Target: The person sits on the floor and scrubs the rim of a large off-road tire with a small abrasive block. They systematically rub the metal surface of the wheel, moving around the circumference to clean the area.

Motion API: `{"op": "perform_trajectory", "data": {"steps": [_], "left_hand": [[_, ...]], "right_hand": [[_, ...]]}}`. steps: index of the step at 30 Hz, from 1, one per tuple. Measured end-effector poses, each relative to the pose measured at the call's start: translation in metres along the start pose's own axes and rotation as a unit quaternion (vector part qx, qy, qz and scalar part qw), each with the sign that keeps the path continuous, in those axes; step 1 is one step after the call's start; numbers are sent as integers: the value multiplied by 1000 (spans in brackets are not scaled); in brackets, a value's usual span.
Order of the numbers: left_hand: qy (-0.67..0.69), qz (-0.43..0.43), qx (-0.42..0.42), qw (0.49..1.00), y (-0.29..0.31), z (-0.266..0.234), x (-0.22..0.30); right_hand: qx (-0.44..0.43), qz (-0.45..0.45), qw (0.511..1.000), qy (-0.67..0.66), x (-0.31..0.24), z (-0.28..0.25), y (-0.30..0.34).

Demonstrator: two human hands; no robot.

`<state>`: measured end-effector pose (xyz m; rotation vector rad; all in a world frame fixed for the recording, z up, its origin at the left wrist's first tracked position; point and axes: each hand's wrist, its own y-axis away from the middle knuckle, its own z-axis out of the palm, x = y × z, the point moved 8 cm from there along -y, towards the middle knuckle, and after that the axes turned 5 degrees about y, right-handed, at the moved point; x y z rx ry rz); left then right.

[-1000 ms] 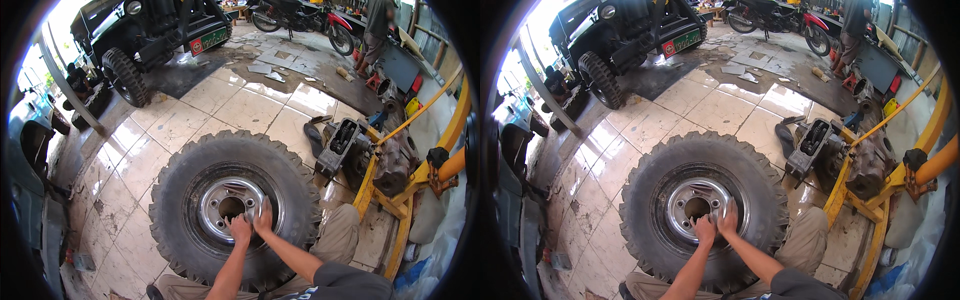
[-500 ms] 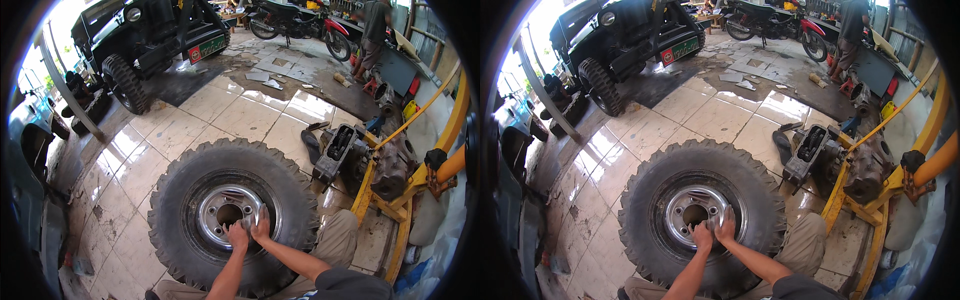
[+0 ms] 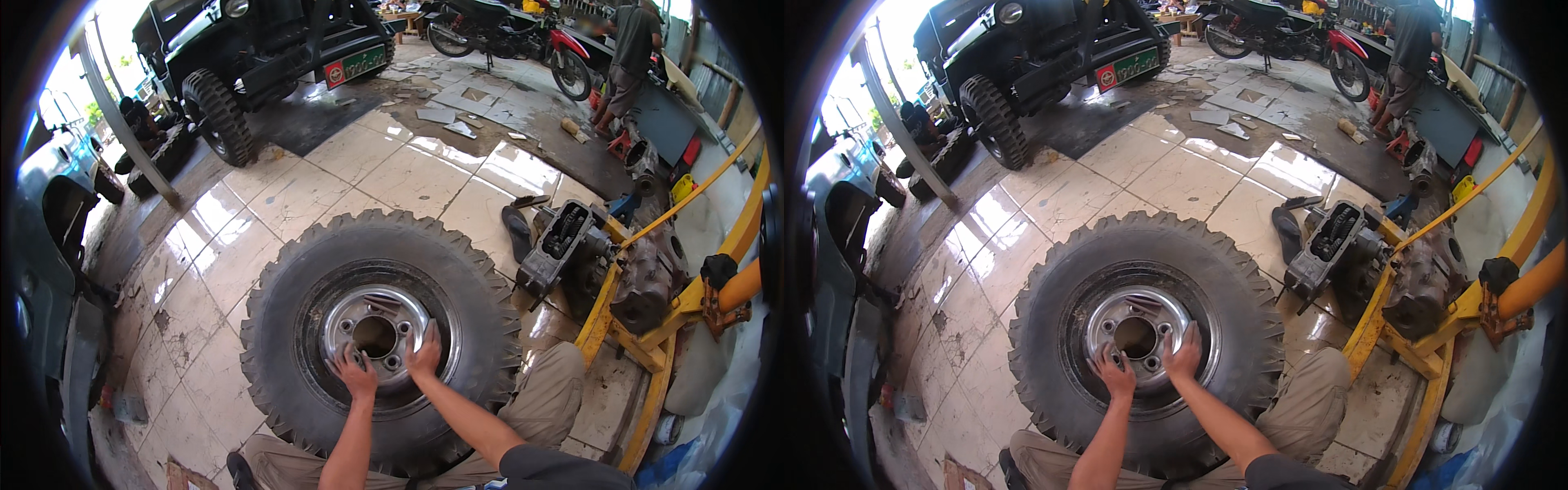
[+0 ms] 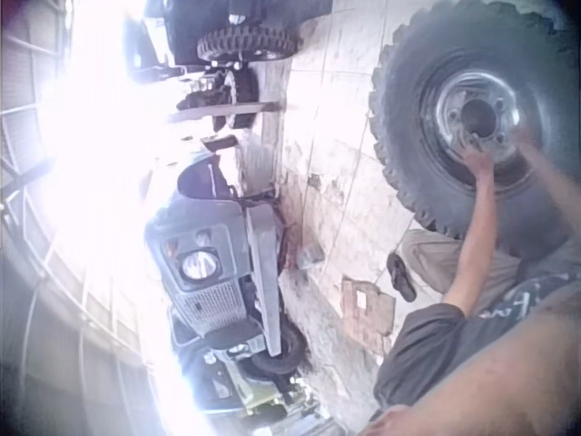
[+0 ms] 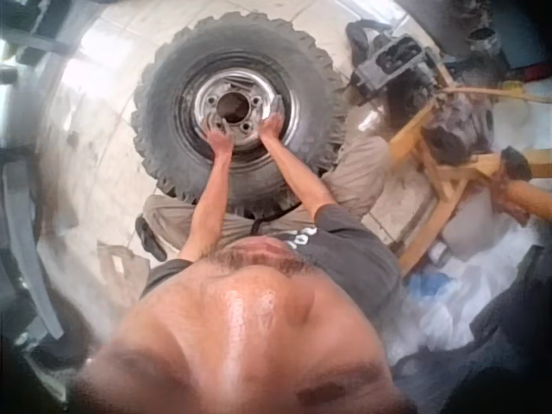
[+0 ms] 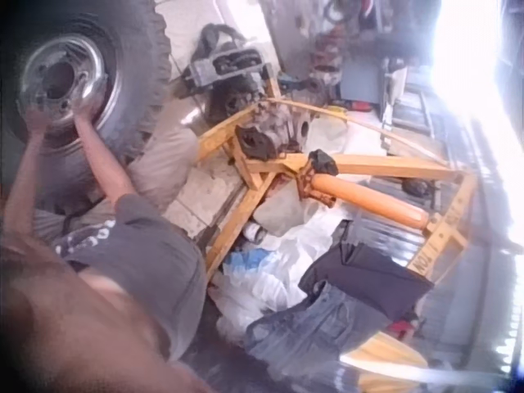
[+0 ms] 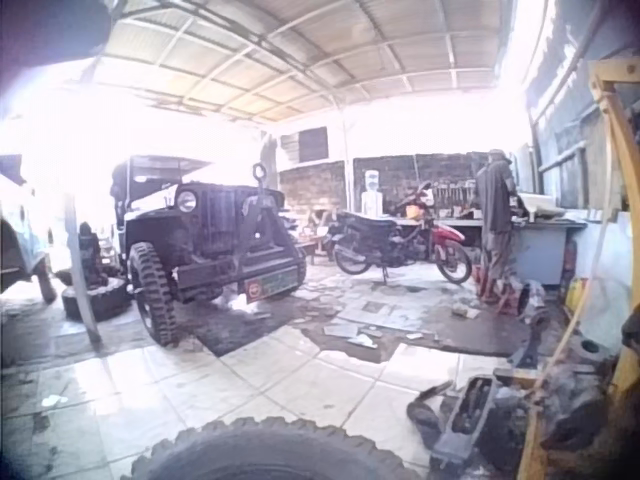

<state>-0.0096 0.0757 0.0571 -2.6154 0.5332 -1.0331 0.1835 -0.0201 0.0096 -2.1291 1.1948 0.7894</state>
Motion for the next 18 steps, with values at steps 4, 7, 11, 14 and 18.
{"op": "perform_trajectory", "data": {"steps": [4,7,11,14,18], "left_hand": [[24,-157,44,986,-5,2,-81],[17,-208,-18,978,-12,23,-75],[-5,-184,16,983,-13,11,-79],[37,-175,16,984,-16,14,-68],[85,-192,26,977,-9,10,-76]], "right_hand": [[-127,-73,987,-63,-2,12,-44],[-39,-52,998,-18,12,6,-29],[-24,-15,999,33,-5,2,30],[-98,-38,994,-25,3,12,-41],[-137,-31,988,-57,-12,18,-61]]}}
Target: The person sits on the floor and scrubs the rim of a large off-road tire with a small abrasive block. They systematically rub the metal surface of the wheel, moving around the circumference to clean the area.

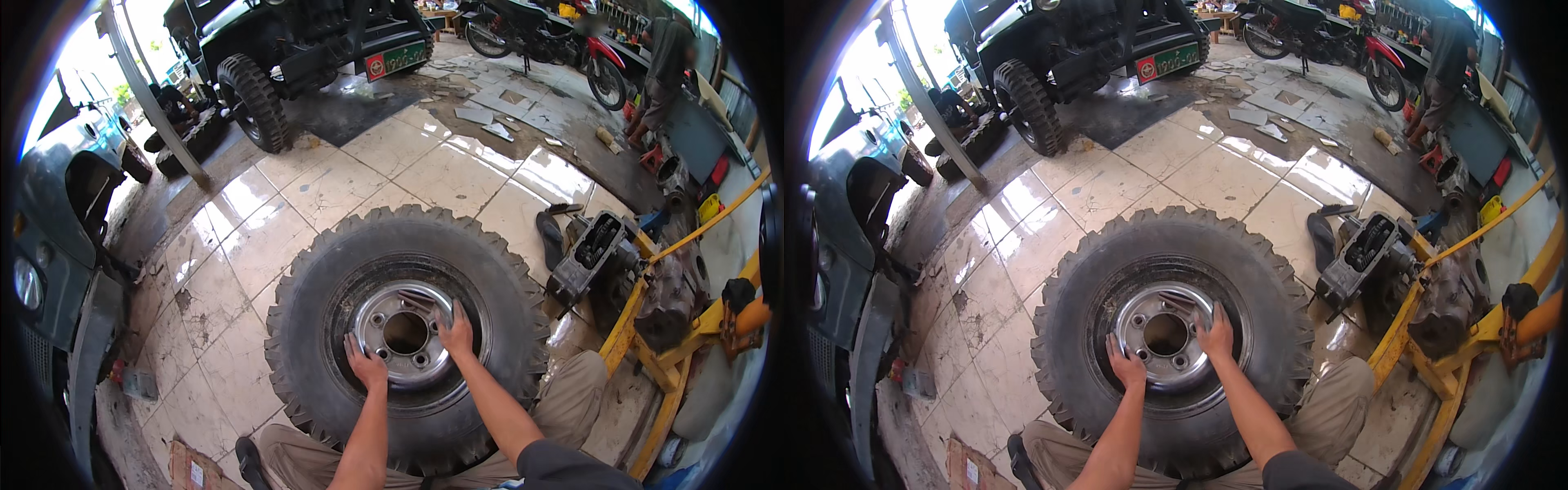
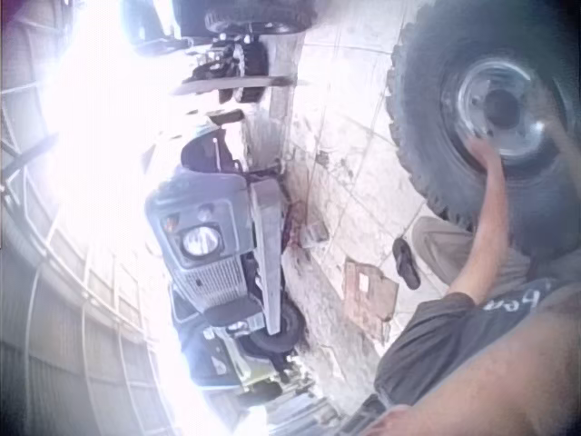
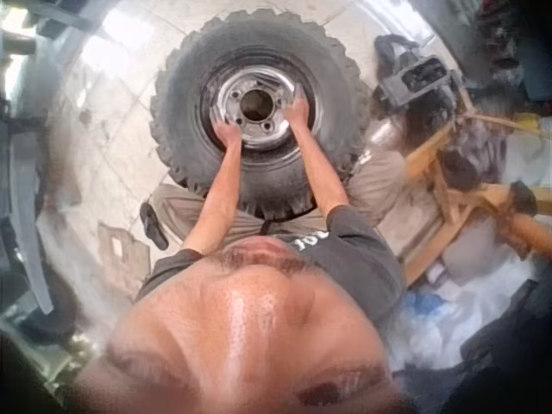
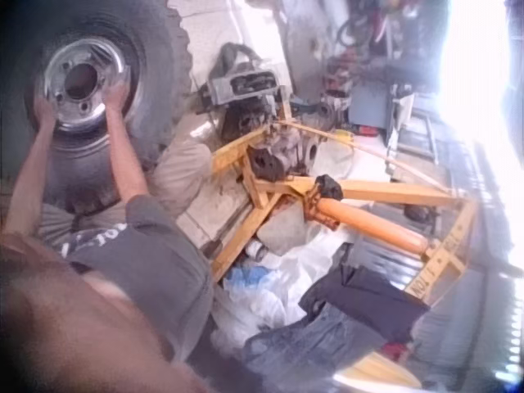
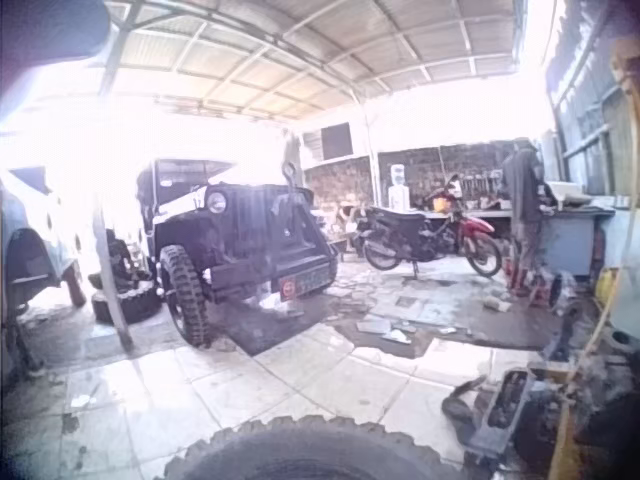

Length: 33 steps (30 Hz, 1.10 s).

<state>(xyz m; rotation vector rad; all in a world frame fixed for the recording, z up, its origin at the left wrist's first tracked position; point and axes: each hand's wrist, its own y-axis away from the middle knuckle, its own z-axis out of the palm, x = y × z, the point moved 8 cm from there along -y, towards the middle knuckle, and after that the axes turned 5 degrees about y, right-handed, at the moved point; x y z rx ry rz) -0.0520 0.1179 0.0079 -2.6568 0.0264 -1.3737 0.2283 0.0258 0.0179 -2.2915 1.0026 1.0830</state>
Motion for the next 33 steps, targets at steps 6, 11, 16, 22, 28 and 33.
{"op": "perform_trajectory", "data": {"steps": [6,11,16,22,28,33], "left_hand": [[-2,14,7,1000,6,2,4],[1,23,10,1000,-2,1,4],[7,21,18,1000,-4,-1,-1],[11,19,17,1000,-1,-2,1],[29,13,11,999,1,2,7],[21,25,16,999,-3,-3,3]], "right_hand": [[71,-16,995,65,15,4,63],[3,-39,999,-10,19,4,9],[64,-19,997,26,16,5,40],[26,4,999,34,12,5,19],[71,-17,995,67,21,2,54],[121,-8,990,65,7,1,67]]}}
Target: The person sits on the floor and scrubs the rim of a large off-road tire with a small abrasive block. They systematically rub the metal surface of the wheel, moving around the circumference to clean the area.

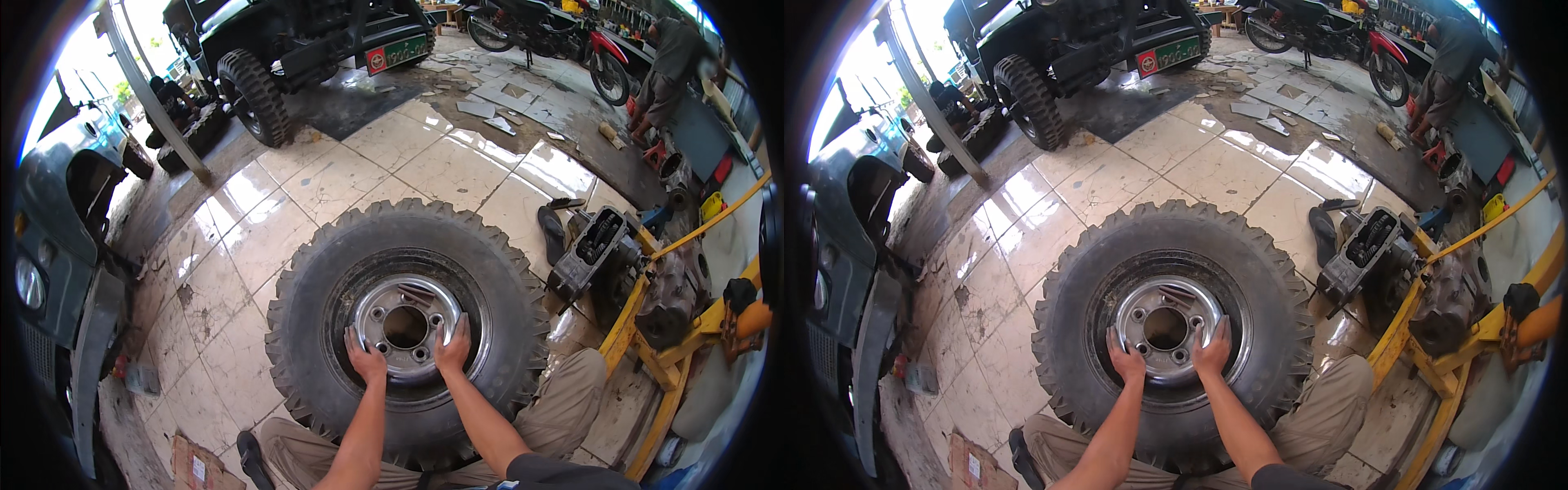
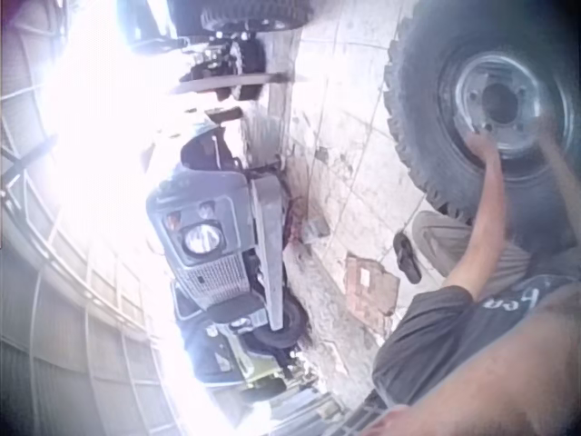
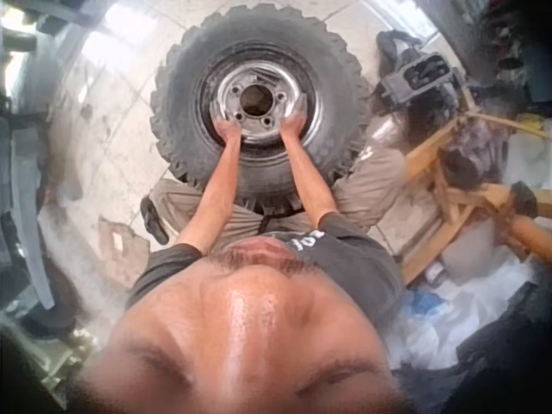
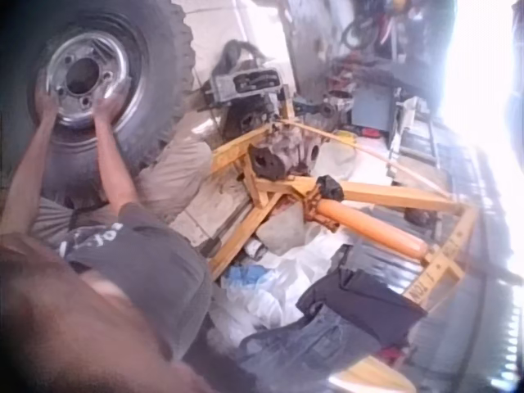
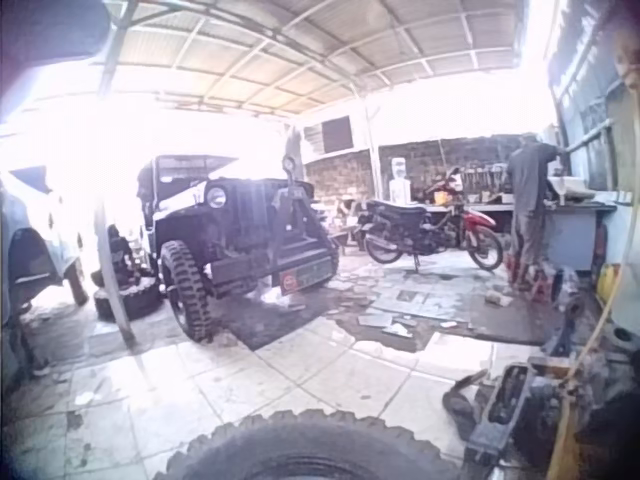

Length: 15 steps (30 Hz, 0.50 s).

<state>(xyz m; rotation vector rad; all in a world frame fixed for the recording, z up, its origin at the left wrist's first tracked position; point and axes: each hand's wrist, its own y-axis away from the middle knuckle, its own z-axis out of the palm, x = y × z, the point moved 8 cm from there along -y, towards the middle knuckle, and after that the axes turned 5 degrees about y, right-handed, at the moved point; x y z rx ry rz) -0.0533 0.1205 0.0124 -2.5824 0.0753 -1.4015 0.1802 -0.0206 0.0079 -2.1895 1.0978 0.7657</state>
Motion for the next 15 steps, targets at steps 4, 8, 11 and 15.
{"op": "perform_trajectory", "data": {"steps": [4,8,11,15], "left_hand": [[0,10,-1,1000,2,4,3],[4,16,1,1000,-5,5,5],[0,9,2,1000,0,-3,0],[18,16,13,1000,-2,-3,0]], "right_hand": [[-55,-3,997,-45,9,8,-39],[-5,-31,999,27,-4,0,-3],[24,-41,996,79,-11,-7,18],[-102,-26,994,-37,-6,12,-55]]}}
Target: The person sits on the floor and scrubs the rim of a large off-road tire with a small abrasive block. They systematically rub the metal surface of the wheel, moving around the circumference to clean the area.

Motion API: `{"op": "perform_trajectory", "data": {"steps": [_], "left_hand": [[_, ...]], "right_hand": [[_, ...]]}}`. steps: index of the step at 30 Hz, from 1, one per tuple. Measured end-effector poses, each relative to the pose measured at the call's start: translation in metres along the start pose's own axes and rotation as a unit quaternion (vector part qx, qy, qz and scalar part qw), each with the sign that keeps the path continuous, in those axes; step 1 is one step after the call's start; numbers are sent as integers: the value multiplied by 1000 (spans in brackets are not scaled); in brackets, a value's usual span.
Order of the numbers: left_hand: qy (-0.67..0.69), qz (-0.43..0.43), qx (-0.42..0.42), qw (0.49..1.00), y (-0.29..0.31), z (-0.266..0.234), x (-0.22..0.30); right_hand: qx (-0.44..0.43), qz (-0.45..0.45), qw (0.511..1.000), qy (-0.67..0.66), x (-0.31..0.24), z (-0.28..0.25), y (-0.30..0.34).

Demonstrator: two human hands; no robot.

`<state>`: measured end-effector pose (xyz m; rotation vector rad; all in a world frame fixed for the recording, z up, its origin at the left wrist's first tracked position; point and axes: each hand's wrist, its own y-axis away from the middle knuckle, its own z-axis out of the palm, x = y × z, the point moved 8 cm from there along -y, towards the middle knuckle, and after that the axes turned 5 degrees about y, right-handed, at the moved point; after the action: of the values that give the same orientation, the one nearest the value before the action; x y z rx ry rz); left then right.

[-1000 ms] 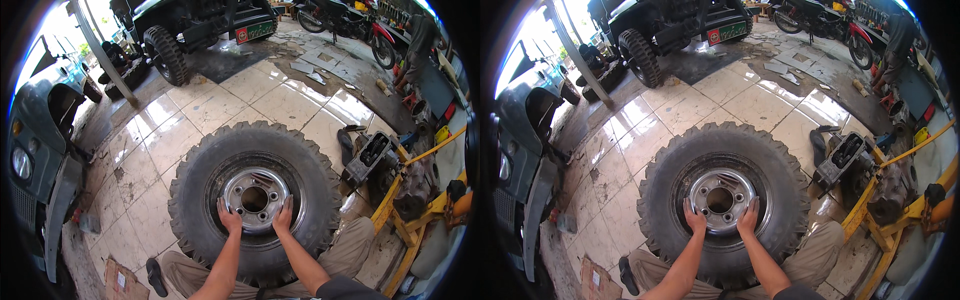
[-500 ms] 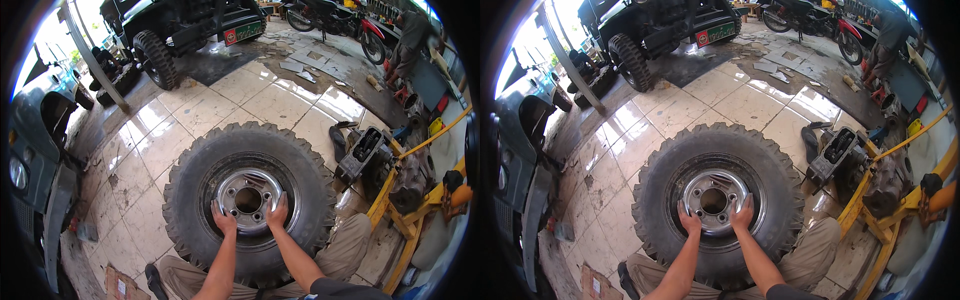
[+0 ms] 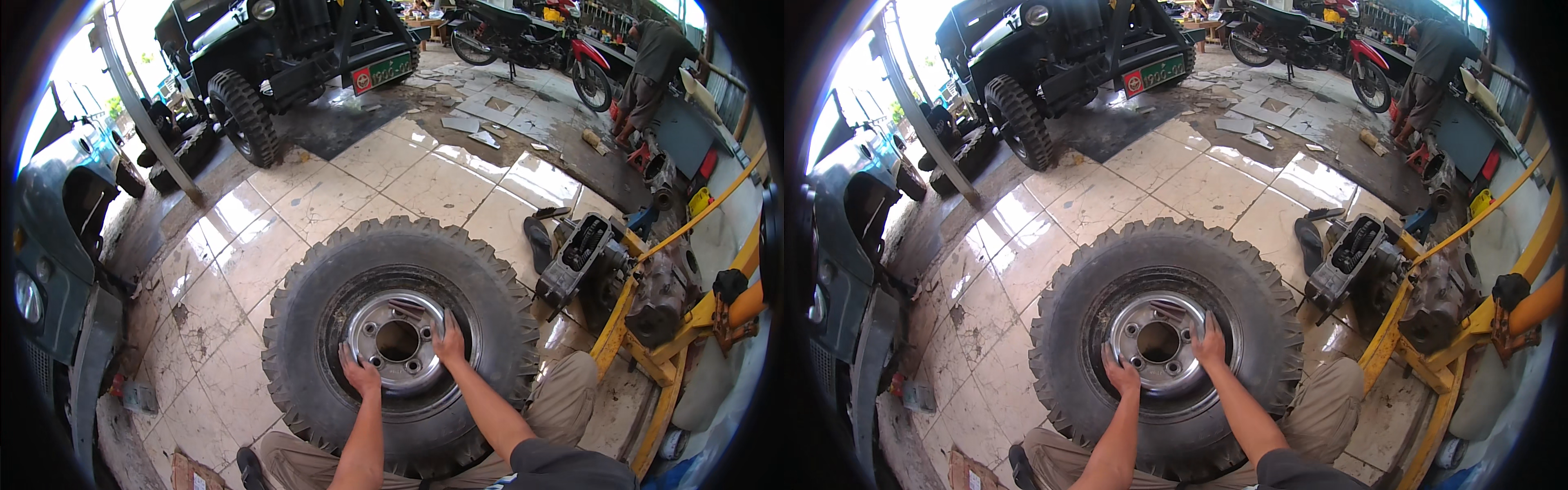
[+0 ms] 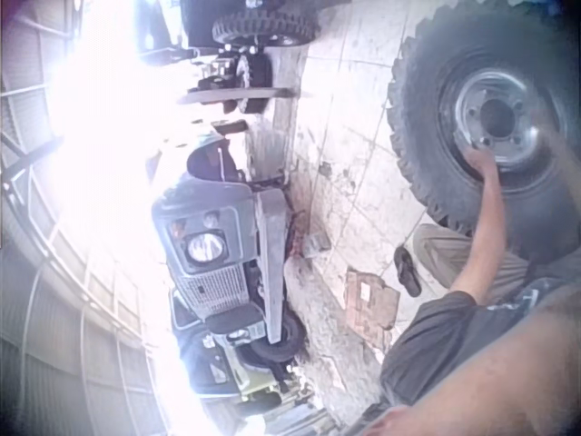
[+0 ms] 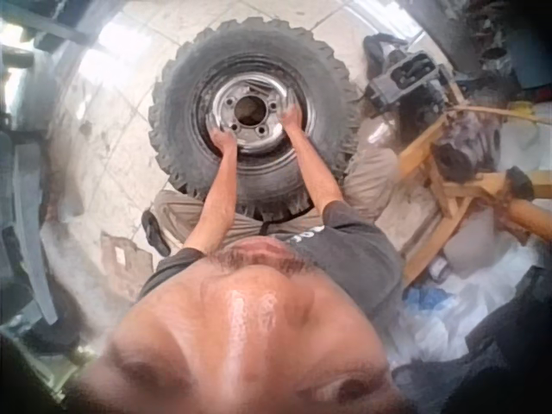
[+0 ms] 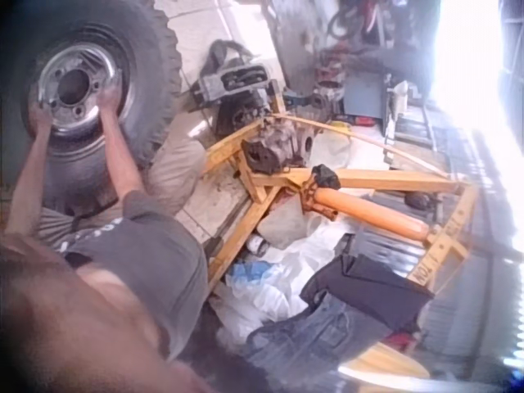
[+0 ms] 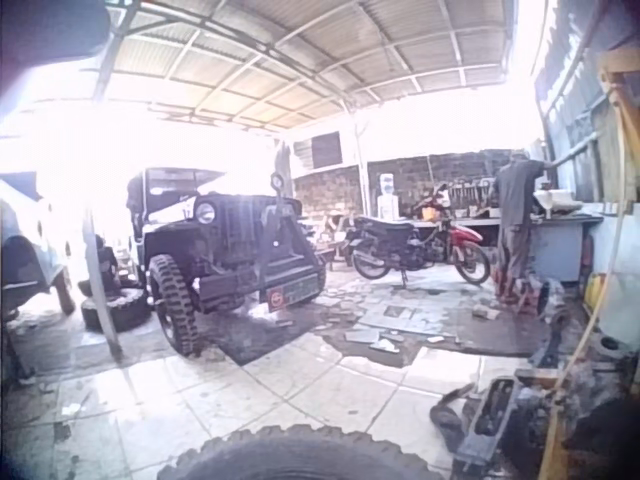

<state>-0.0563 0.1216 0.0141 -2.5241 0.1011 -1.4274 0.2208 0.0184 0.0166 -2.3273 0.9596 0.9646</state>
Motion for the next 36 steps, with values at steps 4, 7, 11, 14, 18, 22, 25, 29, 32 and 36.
{"op": "perform_trajectory", "data": {"steps": [4,7,11,14,18,22,25,29,32,36], "left_hand": [[1,-15,-15,1000,5,8,3],[-4,-6,-5,1000,-2,0,5],[-1,-8,-12,1000,5,0,0],[8,-8,-19,1000,8,7,-3],[2,1,-11,1000,1,3,2],[7,-17,-10,1000,3,0,-6],[24,-18,-5,1000,2,4,-4],[14,-22,-9,1000,3,5,-4],[8,-36,-8,999,4,0,-4],[16,-27,-17,999,0,17,10]], "right_hand": [[25,38,999,8,13,4,11],[84,-4,993,82,0,9,60],[32,8,999,28,10,4,27],[-26,-1,998,-54,25,5,-4],[32,10,999,37,19,13,52],[37,44,998,19,10,9,43],[17,3,1000,-8,9,4,28],[-11,54,996,-65,27,14,57],[-35,37,998,-19,20,20,70],[-89,3,988,-124,40,9,-13]]}}
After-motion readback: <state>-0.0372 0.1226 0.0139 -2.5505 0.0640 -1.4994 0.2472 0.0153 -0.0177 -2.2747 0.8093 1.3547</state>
